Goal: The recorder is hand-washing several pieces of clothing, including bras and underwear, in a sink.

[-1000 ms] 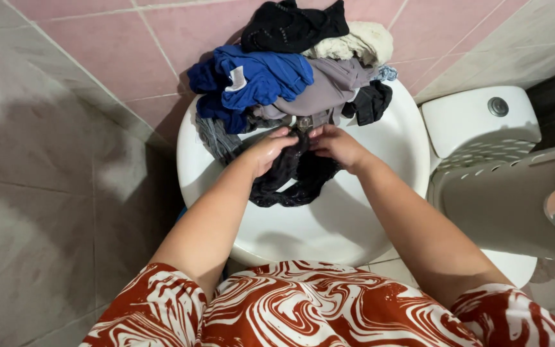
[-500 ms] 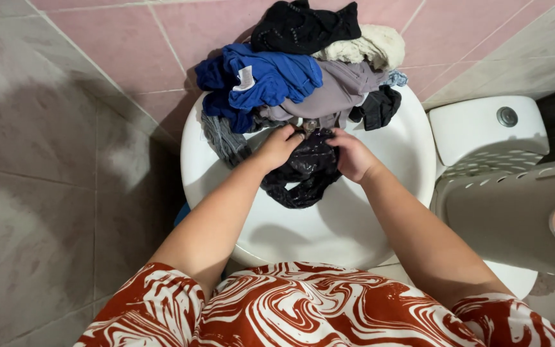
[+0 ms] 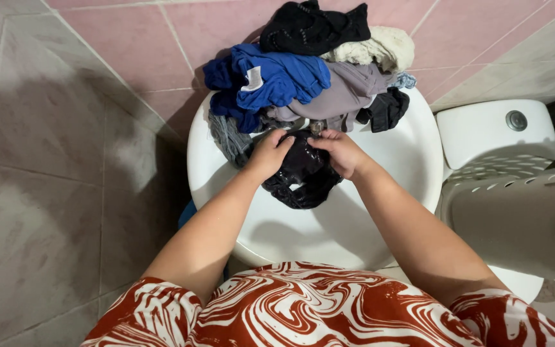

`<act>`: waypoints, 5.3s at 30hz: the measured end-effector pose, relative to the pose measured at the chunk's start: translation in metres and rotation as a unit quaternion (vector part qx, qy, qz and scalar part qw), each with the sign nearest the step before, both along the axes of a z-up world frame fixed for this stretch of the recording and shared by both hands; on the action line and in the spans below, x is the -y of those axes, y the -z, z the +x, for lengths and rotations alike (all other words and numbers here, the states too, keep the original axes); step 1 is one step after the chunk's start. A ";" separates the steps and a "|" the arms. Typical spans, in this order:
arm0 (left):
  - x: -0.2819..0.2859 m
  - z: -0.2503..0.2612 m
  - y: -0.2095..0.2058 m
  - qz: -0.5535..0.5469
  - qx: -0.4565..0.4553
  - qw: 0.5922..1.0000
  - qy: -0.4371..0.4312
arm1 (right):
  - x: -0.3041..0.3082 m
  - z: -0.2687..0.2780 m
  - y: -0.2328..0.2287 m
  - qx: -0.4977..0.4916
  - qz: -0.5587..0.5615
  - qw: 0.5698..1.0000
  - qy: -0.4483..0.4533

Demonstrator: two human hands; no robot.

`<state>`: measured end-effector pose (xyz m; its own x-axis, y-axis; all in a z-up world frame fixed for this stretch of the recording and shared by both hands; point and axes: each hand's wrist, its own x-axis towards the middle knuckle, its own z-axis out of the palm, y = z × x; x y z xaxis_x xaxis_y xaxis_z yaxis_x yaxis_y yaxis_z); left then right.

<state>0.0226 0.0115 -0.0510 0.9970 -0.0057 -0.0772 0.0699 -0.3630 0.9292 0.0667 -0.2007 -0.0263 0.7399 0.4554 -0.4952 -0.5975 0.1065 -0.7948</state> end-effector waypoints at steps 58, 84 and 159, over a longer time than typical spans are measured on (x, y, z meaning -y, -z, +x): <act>0.054 -0.060 -0.066 -0.129 0.115 0.983 0.065 | -0.015 -0.048 -0.230 0.249 0.130 0.953 -0.116; 0.065 -0.013 -0.077 -0.560 -0.145 0.748 0.325 | 0.030 -0.069 -0.036 -0.277 0.322 0.905 0.008; -0.070 -0.069 -0.133 -0.275 -0.277 0.920 -0.040 | -0.023 0.025 0.043 -0.285 0.295 0.910 0.061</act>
<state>-0.0461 0.0817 0.0820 0.8047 -0.1237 -0.5806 0.5936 0.1778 0.7849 0.0913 -0.1779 -0.0690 0.5021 0.6986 -0.5097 -0.8500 0.5073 -0.1420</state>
